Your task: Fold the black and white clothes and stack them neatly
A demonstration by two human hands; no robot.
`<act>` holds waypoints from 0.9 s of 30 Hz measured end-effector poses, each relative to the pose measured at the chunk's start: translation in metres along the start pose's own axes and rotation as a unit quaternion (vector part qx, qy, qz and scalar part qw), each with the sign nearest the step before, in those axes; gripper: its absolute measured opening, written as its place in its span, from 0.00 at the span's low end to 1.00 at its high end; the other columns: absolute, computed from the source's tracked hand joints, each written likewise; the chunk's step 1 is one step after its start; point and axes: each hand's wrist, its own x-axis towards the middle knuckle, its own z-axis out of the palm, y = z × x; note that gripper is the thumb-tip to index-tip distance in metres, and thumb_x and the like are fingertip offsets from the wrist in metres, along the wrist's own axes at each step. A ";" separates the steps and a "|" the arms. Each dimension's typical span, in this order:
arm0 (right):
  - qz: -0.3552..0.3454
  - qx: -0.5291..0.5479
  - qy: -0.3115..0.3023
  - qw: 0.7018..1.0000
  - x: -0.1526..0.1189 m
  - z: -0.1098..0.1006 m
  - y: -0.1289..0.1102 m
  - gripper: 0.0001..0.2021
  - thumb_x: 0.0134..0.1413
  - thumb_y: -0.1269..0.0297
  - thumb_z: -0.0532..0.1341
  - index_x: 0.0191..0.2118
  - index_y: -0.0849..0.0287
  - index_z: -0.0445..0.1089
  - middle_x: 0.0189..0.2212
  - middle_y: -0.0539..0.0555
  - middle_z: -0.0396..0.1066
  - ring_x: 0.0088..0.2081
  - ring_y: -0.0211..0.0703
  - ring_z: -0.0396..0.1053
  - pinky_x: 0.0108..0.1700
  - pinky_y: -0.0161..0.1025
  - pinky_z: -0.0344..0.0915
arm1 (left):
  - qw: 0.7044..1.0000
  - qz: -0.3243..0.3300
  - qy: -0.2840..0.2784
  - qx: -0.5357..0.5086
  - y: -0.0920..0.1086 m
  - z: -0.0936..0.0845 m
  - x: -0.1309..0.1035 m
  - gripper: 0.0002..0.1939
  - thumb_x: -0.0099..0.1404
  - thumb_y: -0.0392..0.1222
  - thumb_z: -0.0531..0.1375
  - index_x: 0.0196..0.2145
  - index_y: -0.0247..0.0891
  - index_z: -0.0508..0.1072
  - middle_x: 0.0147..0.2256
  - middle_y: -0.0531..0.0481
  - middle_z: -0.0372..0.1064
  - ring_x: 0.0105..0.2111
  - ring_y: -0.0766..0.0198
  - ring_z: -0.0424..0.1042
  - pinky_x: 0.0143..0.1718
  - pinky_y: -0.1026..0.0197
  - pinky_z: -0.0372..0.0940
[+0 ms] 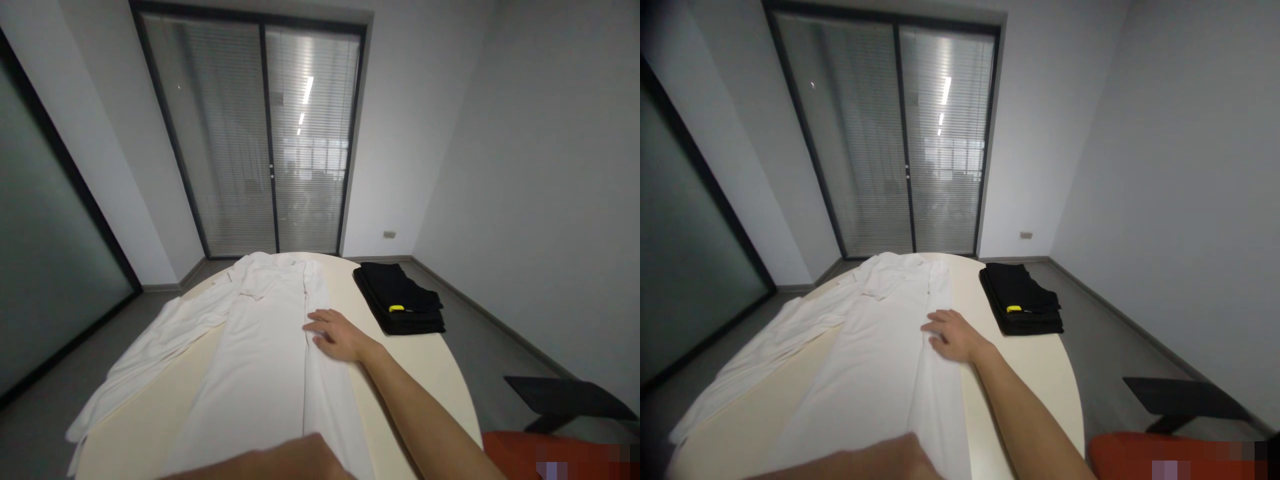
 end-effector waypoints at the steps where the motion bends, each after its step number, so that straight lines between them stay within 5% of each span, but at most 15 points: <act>1: 0.001 0.001 -0.003 1.000 0.001 0.001 -0.002 0.21 0.61 0.63 0.58 0.59 0.50 0.68 0.62 0.59 0.64 0.63 0.54 0.60 0.64 0.59 0.54 | 1.000 0.020 0.010 0.016 0.000 -0.017 -0.005 0.04 0.68 0.37 0.60 0.33 0.42 0.73 0.26 0.58 0.70 0.23 0.70 0.66 0.24 0.67 0.57; 4: 0.025 0.005 -0.022 0.999 0.002 0.003 -0.005 0.27 0.62 0.56 0.59 0.65 0.52 0.61 0.66 0.62 0.57 0.66 0.57 0.55 0.65 0.60 0.51 | 0.989 -0.100 0.093 0.057 -0.016 -0.062 -0.022 0.04 0.66 0.40 0.59 0.35 0.42 0.74 0.31 0.56 0.74 0.30 0.67 0.72 0.33 0.66 0.62; 7: 0.071 0.015 -0.063 0.995 0.002 0.005 -0.008 0.37 0.61 0.45 0.57 0.71 0.54 0.50 0.70 0.65 0.46 0.70 0.61 0.45 0.67 0.64 0.44 | 0.928 -0.298 0.197 0.105 -0.058 -0.088 -0.046 0.09 0.69 0.42 0.55 0.41 0.42 0.75 0.39 0.50 0.75 0.39 0.60 0.73 0.40 0.62 0.65; 12: 0.095 0.019 -0.106 0.990 0.003 0.007 -0.009 0.40 0.60 0.39 0.55 0.72 0.52 0.46 0.72 0.63 0.38 0.72 0.62 0.36 0.69 0.64 0.36 | 0.769 -0.493 0.336 0.231 -0.142 -0.094 -0.104 0.17 0.68 0.45 0.53 0.48 0.37 0.75 0.58 0.38 0.64 0.56 0.45 0.65 0.55 0.48 0.62; 14: 0.097 0.018 -0.109 0.989 0.004 0.006 -0.009 0.40 0.60 0.39 0.56 0.71 0.51 0.47 0.72 0.63 0.38 0.72 0.62 0.36 0.69 0.65 0.36 | 0.730 -0.535 0.359 0.229 -0.165 -0.092 -0.125 0.20 0.67 0.48 0.54 0.51 0.39 0.74 0.60 0.38 0.63 0.60 0.42 0.62 0.58 0.43 0.59; 19: 0.074 0.018 -0.084 0.994 0.005 -0.001 -0.023 0.38 0.59 0.39 0.57 0.70 0.51 0.53 0.71 0.63 0.43 0.71 0.63 0.41 0.68 0.67 0.36 | 0.748 -0.512 0.368 0.208 -0.188 -0.087 -0.151 0.22 0.69 0.49 0.50 0.52 0.37 0.75 0.53 0.42 0.72 0.56 0.51 0.67 0.61 0.49 0.58; 27: -0.013 0.054 -0.085 0.995 0.013 0.009 -0.079 0.38 0.58 0.36 0.56 0.68 0.51 0.56 0.70 0.61 0.48 0.71 0.62 0.42 0.68 0.66 0.35 | 0.748 -0.508 0.374 0.207 -0.195 -0.082 -0.155 0.24 0.68 0.49 0.51 0.54 0.36 0.75 0.57 0.40 0.68 0.57 0.50 0.67 0.60 0.48 0.59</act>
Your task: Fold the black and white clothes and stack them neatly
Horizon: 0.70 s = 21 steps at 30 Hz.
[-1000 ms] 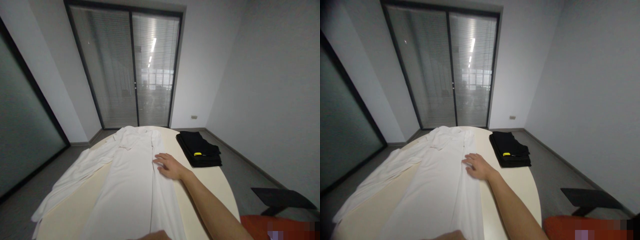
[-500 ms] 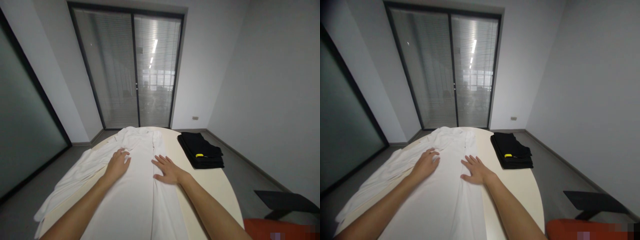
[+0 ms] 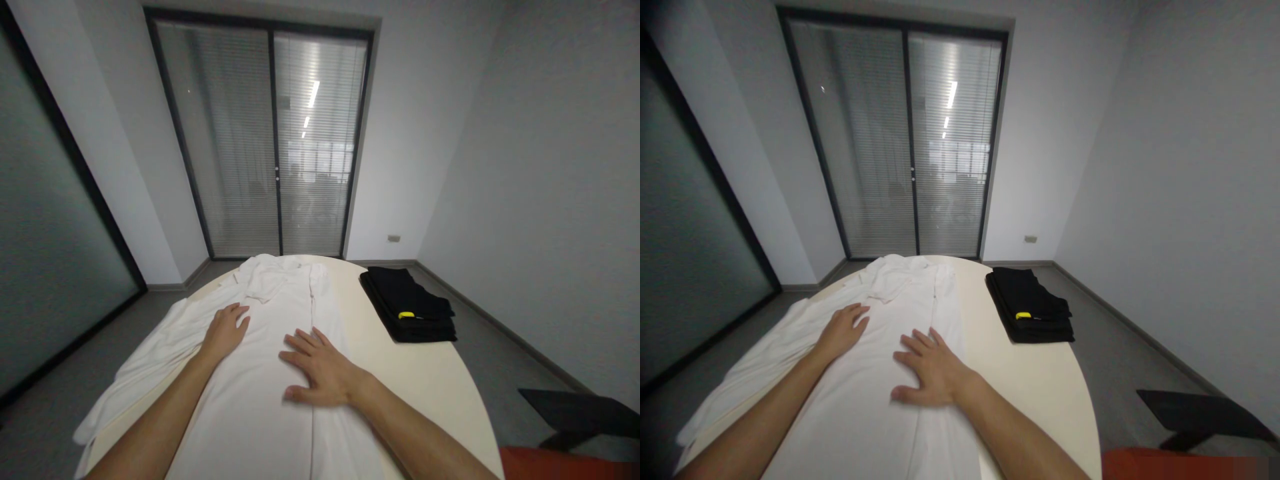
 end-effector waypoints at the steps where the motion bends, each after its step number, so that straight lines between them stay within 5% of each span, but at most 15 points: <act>1: -0.014 0.002 0.000 1.000 0.001 0.002 -0.005 0.38 0.57 0.37 0.58 0.67 0.51 0.58 0.70 0.61 0.49 0.70 0.62 0.44 0.68 0.65 0.36 | 1.000 -0.001 0.002 -0.002 -0.001 0.000 0.000 0.24 0.68 0.49 0.51 0.55 0.36 0.75 0.58 0.40 0.68 0.57 0.50 0.67 0.61 0.48 0.59; 9: -0.200 0.032 -0.071 0.977 0.000 0.021 -0.038 0.37 0.54 0.51 0.66 0.67 0.47 0.56 0.68 0.54 0.55 0.70 0.52 0.48 0.70 0.57 0.37 | 1.000 -0.007 0.009 -0.017 -0.005 0.000 0.003 0.24 0.67 0.49 0.51 0.54 0.38 0.75 0.57 0.43 0.70 0.57 0.51 0.68 0.61 0.50 0.60; 21: -0.247 0.015 -0.115 0.962 -0.020 0.019 -0.046 0.36 0.55 0.59 0.64 0.68 0.44 0.54 0.71 0.53 0.46 0.71 0.54 0.43 0.70 0.55 0.41 | 0.998 -0.028 0.007 -0.047 0.006 -0.002 0.001 0.23 0.66 0.50 0.54 0.54 0.42 0.76 0.58 0.44 0.70 0.58 0.48 0.67 0.60 0.48 0.60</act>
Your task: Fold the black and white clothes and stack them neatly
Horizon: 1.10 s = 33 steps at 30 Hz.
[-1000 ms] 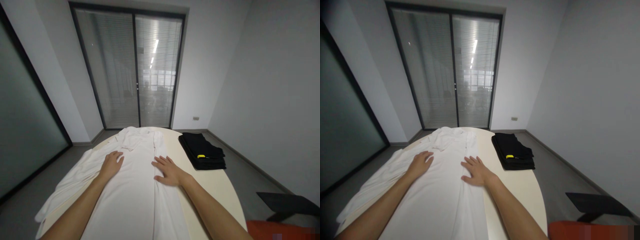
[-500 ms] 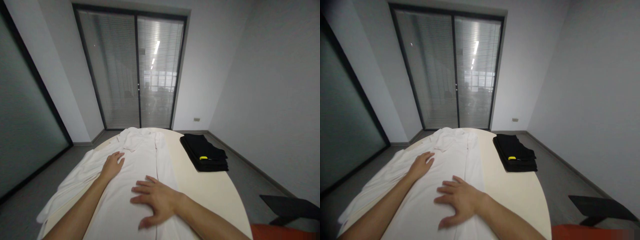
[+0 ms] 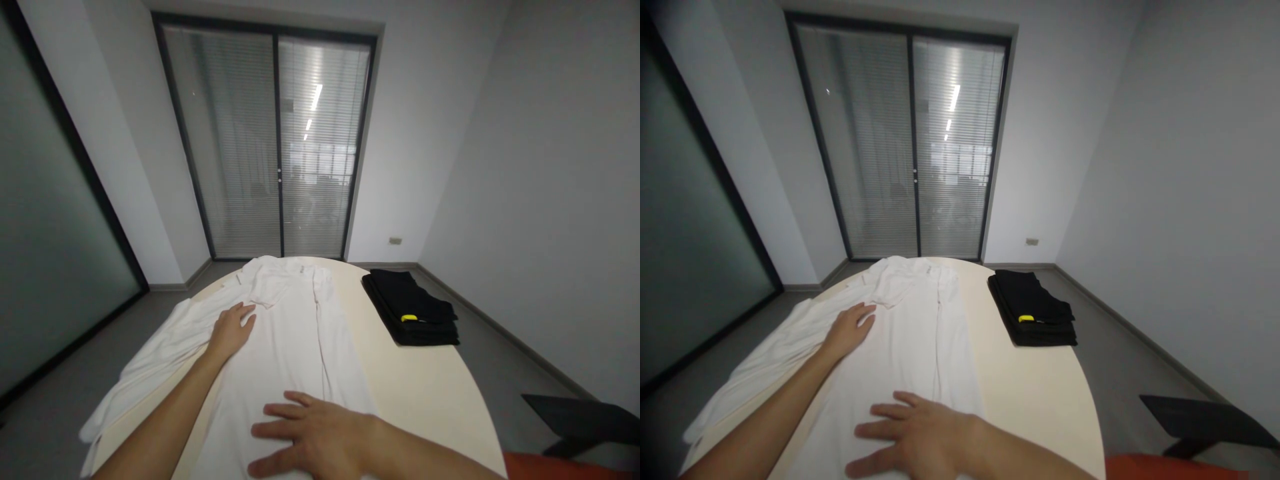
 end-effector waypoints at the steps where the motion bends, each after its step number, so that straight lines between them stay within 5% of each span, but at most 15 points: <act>1: -0.001 -0.001 -0.002 1.000 0.000 0.000 0.000 0.35 0.55 0.58 0.64 0.68 0.44 0.55 0.71 0.52 0.47 0.71 0.54 0.43 0.70 0.54 0.41 | 1.000 -0.003 -0.002 -0.005 0.001 0.000 0.000 0.23 0.65 0.50 0.54 0.54 0.43 0.76 0.57 0.45 0.70 0.58 0.48 0.67 0.60 0.49 0.61; 6: 0.007 0.008 0.048 0.999 0.010 -0.011 0.014 0.31 0.54 0.53 0.65 0.63 0.50 0.64 0.66 0.55 0.58 0.65 0.51 0.58 0.65 0.46 0.52 | 0.999 -0.024 -0.007 -0.030 0.003 0.002 0.007 0.22 0.65 0.49 0.56 0.52 0.41 0.77 0.53 0.47 0.74 0.56 0.50 0.70 0.58 0.52 0.62; 11: 0.076 -0.024 0.092 0.993 0.020 -0.037 0.046 0.27 0.55 0.48 0.65 0.58 0.54 0.69 0.61 0.58 0.65 0.61 0.51 0.63 0.62 0.47 0.55 | 0.996 -0.068 -0.008 -0.052 0.000 0.010 0.025 0.21 0.67 0.50 0.52 0.47 0.39 0.79 0.46 0.44 0.79 0.47 0.51 0.76 0.50 0.55 0.68; 16: 0.192 -0.067 0.148 0.968 0.023 -0.044 0.074 0.24 0.65 0.50 0.55 0.62 0.53 0.65 0.63 0.58 0.62 0.65 0.53 0.56 0.66 0.53 0.49 | 0.997 -0.042 0.021 -0.062 -0.003 0.018 0.023 0.22 0.67 0.47 0.52 0.50 0.34 0.76 0.51 0.41 0.75 0.52 0.52 0.72 0.56 0.53 0.64; 22: 0.256 -0.034 0.117 0.959 0.021 -0.030 0.088 0.29 0.65 0.44 0.53 0.66 0.53 0.60 0.67 0.60 0.56 0.67 0.58 0.51 0.66 0.56 0.47 | 0.997 0.010 0.044 -0.061 -0.009 0.020 0.015 0.23 0.67 0.41 0.50 0.55 0.30 0.72 0.56 0.37 0.68 0.57 0.51 0.67 0.62 0.49 0.60; 27: 0.296 -0.023 0.169 0.940 0.041 -0.042 0.110 0.19 0.65 0.55 0.55 0.55 0.57 0.71 0.52 0.59 0.73 0.53 0.50 0.69 0.56 0.46 0.60 | 0.995 0.037 0.053 -0.073 -0.012 0.023 0.016 0.23 0.67 0.37 0.50 0.56 0.30 0.71 0.57 0.35 0.66 0.58 0.49 0.67 0.62 0.46 0.60; 33: 0.410 0.060 0.263 0.871 0.097 -0.064 0.160 0.15 0.64 0.63 0.56 0.52 0.60 0.72 0.47 0.58 0.76 0.45 0.44 0.73 0.48 0.37 0.63 | 0.991 0.078 0.052 -0.099 -0.007 0.025 0.011 0.25 0.65 0.31 0.50 0.58 0.36 0.69 0.60 0.40 0.64 0.60 0.54 0.64 0.64 0.49 0.59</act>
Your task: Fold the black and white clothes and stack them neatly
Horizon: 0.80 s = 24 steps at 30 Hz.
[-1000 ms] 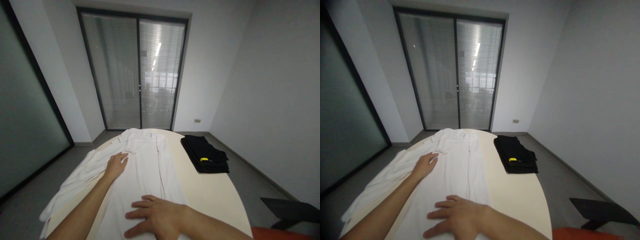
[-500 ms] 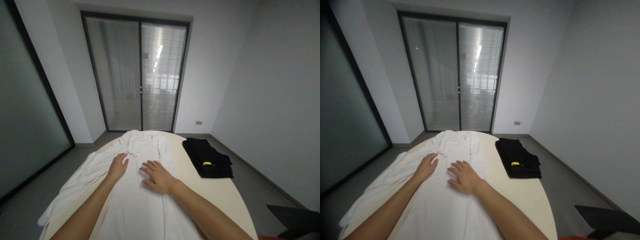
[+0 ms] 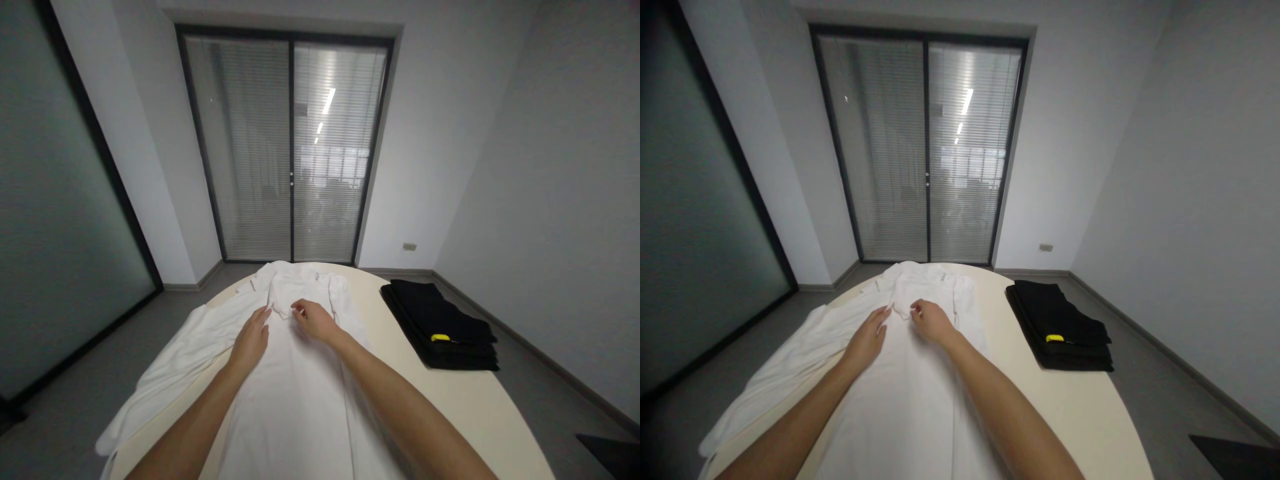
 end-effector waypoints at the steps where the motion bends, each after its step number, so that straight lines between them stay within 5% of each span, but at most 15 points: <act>1: 0.024 0.017 0.004 1.000 0.012 0.004 -0.003 0.16 0.64 0.63 0.56 0.53 0.59 0.71 0.47 0.57 0.76 0.45 0.43 0.73 0.48 0.36 0.63 | 1.000 0.006 -0.002 -0.004 0.001 0.000 -0.001 0.25 0.65 0.30 0.50 0.58 0.36 0.69 0.60 0.41 0.64 0.60 0.54 0.64 0.64 0.49 0.59; 9: 0.169 0.045 0.014 0.984 0.069 0.031 -0.015 0.26 0.60 0.47 0.57 0.53 0.66 0.71 0.47 0.65 0.76 0.48 0.52 0.74 0.47 0.40 0.65 | 0.986 -0.022 0.015 -0.163 0.020 -0.002 0.001 0.20 0.61 0.30 0.52 0.48 0.39 0.75 0.56 0.43 0.70 0.58 0.54 0.67 0.65 0.45 0.56; 14: 0.191 0.050 0.017 0.980 0.085 0.036 -0.012 0.26 0.50 0.44 0.64 0.46 0.61 0.74 0.43 0.61 0.78 0.45 0.50 0.75 0.41 0.37 0.65 | 0.970 -0.063 0.030 -0.234 0.033 -0.002 0.004 0.14 0.61 0.34 0.53 0.42 0.39 0.72 0.48 0.43 0.75 0.53 0.55 0.71 0.61 0.47 0.59; 19: 0.186 0.059 0.022 0.981 0.095 0.042 -0.013 0.16 0.42 0.56 0.70 0.37 0.60 0.75 0.33 0.56 0.78 0.36 0.44 0.74 0.34 0.33 0.62 | 0.960 -0.106 0.031 -0.256 0.040 -0.002 0.003 0.05 0.60 0.38 0.56 0.36 0.40 0.68 0.49 0.42 0.74 0.44 0.57 0.75 0.49 0.53 0.67; 21: 0.179 0.067 0.027 0.981 0.096 0.044 -0.012 0.08 0.46 0.61 0.67 0.30 0.60 0.75 0.27 0.54 0.76 0.32 0.42 0.73 0.33 0.33 0.61 | 0.957 -0.132 0.024 -0.255 0.041 -0.003 0.001 0.08 0.58 0.39 0.59 0.38 0.41 0.67 0.45 0.44 0.75 0.36 0.60 0.75 0.41 0.57 0.68; 24: 0.174 0.092 0.045 0.980 0.096 0.044 -0.009 0.10 0.54 0.63 0.59 0.28 0.62 0.74 0.23 0.55 0.74 0.29 0.41 0.72 0.32 0.33 0.61 | 0.957 -0.160 0.008 -0.243 0.043 -0.005 -0.002 0.14 0.55 0.40 0.62 0.40 0.40 0.66 0.37 0.50 0.73 0.26 0.65 0.69 0.32 0.61 0.65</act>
